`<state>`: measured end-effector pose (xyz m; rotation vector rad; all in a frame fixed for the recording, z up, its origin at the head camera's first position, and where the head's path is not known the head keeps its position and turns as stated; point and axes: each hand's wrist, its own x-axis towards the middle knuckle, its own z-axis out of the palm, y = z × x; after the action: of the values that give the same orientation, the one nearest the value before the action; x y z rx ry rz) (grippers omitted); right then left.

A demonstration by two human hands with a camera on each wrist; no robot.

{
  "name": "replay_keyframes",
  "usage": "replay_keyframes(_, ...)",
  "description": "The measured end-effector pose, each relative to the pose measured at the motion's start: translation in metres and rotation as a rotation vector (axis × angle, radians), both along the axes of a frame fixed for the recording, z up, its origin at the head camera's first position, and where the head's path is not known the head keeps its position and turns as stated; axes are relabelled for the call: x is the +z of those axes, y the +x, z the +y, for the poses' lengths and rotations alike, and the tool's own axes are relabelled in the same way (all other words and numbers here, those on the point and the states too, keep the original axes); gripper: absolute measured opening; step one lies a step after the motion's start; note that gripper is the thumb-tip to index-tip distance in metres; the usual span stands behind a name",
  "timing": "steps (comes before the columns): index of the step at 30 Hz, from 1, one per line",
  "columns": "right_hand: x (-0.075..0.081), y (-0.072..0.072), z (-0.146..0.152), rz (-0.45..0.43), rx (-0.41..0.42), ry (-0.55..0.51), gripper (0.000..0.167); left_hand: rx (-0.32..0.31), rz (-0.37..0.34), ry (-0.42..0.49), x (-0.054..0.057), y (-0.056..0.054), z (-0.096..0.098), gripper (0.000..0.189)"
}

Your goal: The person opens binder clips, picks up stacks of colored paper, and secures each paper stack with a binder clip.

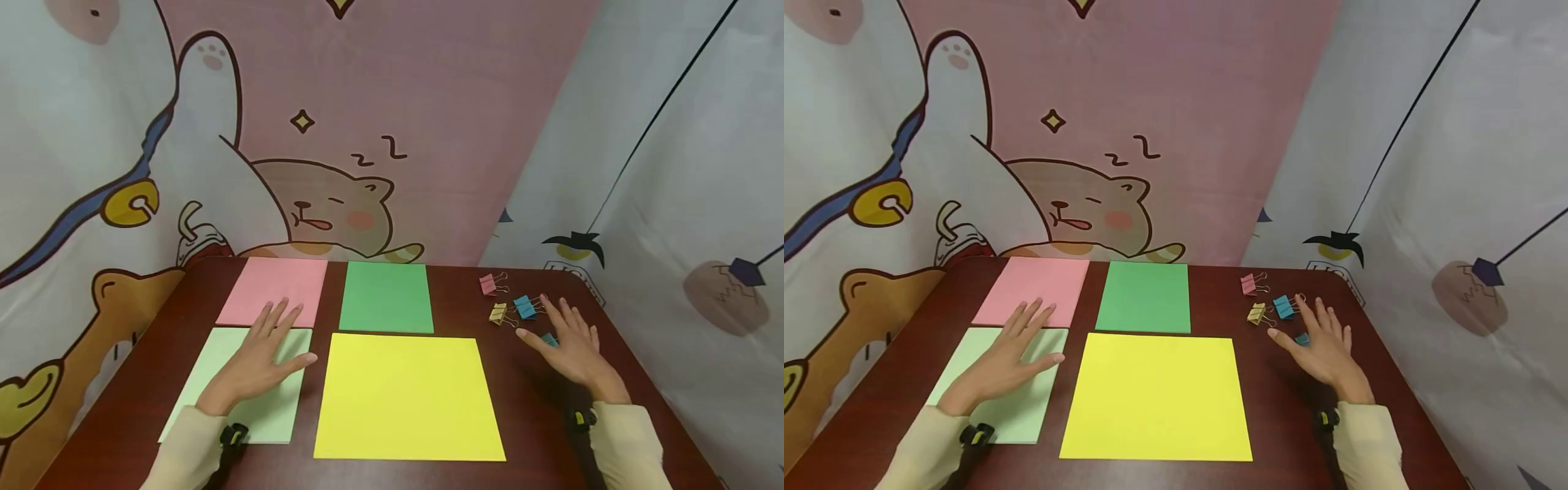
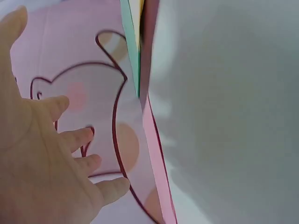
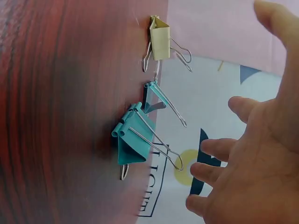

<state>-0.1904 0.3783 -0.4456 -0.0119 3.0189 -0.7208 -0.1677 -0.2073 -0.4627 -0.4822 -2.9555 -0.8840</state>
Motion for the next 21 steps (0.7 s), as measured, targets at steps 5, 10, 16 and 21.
replay_keyframes(5, -0.001, -0.004, 0.009, -0.032, -0.013, -0.037, 0.111, -0.094, -0.004, 0.049, -0.001, 0.005, 0.024, 0.099)
replay_keyframes(10, 0.004, -0.007, 0.02, -0.103, -0.055, -0.047, 0.105, -0.178, -0.039, 0.06, -0.008, 0.005, 0.043, 0.099)
replay_keyframes(16, 0.013, -0.009, 0.035, -0.184, -0.11, 0.002, 0.091, -0.296, -0.076, 0.024, -0.015, 0.0, 0.06, 0.101)
replay_keyframes(21, 0.015, -0.011, 0.042, -0.199, -0.098, 0.027, 0.082, -0.377, -0.146, -0.033, -0.017, -0.001, 0.07, 0.101)
